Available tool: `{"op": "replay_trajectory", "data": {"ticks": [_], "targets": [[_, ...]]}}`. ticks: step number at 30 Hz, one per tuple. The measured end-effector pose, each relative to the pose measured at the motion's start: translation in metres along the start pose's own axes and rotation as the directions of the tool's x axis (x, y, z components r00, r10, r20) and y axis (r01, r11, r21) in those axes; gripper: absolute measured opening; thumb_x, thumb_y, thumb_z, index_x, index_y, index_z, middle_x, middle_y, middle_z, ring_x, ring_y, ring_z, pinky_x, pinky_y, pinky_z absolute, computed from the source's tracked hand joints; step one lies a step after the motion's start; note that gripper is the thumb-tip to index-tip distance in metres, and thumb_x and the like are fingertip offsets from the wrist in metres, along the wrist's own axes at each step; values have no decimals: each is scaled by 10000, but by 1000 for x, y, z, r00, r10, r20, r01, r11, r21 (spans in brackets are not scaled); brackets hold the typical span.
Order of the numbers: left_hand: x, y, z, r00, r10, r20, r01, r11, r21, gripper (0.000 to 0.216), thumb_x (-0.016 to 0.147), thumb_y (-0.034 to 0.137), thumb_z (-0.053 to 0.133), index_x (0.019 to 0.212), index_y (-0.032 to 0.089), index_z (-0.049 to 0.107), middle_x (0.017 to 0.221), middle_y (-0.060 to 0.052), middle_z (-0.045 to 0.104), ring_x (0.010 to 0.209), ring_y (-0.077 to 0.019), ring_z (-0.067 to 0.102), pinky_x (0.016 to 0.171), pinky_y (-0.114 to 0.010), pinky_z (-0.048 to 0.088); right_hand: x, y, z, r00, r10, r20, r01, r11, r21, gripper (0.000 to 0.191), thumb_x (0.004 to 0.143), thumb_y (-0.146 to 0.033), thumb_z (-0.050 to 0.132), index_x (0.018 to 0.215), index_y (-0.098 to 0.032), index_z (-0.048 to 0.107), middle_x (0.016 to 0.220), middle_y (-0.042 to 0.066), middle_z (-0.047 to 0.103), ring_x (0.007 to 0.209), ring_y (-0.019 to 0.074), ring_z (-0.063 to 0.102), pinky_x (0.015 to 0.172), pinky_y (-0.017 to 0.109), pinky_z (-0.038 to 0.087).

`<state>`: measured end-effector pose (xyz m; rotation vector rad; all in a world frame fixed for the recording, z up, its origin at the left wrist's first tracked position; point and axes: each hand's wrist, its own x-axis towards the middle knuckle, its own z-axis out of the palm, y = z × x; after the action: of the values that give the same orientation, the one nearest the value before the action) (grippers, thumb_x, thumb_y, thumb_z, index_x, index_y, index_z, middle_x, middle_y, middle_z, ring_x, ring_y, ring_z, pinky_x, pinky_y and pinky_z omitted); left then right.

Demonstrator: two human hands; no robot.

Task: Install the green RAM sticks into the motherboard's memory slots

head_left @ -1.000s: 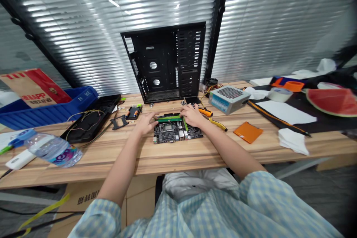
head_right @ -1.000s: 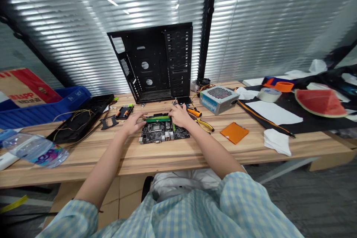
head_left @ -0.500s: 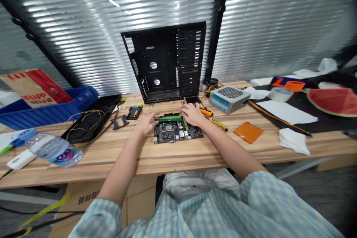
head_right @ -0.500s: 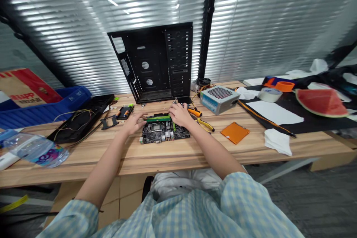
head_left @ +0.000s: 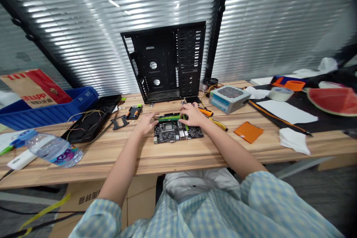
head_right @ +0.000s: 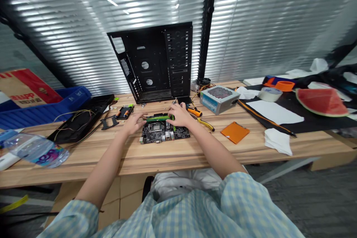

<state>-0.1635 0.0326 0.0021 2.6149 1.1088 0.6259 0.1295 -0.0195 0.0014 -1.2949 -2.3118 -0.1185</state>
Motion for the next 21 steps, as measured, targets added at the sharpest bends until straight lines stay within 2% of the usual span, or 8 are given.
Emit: {"op": "replay_trajectory", "data": {"ticks": [5, 10, 14, 21], "targets": [[0, 1, 0, 1000, -30, 3, 30, 1000, 0, 369, 858, 357, 477, 1170, 184, 571, 1021, -74, 704, 991, -244, 628, 911, -385, 461, 0, 2, 3, 1000, -28, -4, 28, 1000, -2, 198, 796, -393, 643, 777, -199, 677, 1110, 74, 625, 1047, 256, 463, 868, 418, 199], [0, 1, 1, 1000, -19, -18, 19, 1000, 15, 330, 888, 383, 431, 1067, 168, 606, 1004, -93, 693, 950, -241, 632, 874, -371, 468, 1, 2, 3, 1000, -12, -13, 12, 1000, 1, 114, 798, -287, 616, 776, -204, 691, 1095, 59, 634, 1041, 247, 471, 862, 422, 197], [0, -1, 3, 1000, -4, -27, 5, 999, 36, 301, 889, 385, 435, 1005, 173, 614, 994, -90, 689, 943, -239, 629, 863, -364, 464, 1, 2, 2, 1000, -6, -13, 6, 1000, 2, 148, 814, -241, 564, 781, -206, 704, 1087, 59, 635, 1036, 244, 467, 859, 426, 195], [0, -1, 4, 999, 8, -46, -6, 1000, 31, 291, 895, 376, 430, 1018, 181, 609, 998, -82, 688, 943, -230, 630, 875, -362, 462, 1, 6, 0, 1000, 8, 29, -9, 999, 38, 182, 813, -236, 549, 798, -213, 729, 1106, 67, 637, 1049, 249, 464, 870, 424, 193]]}}
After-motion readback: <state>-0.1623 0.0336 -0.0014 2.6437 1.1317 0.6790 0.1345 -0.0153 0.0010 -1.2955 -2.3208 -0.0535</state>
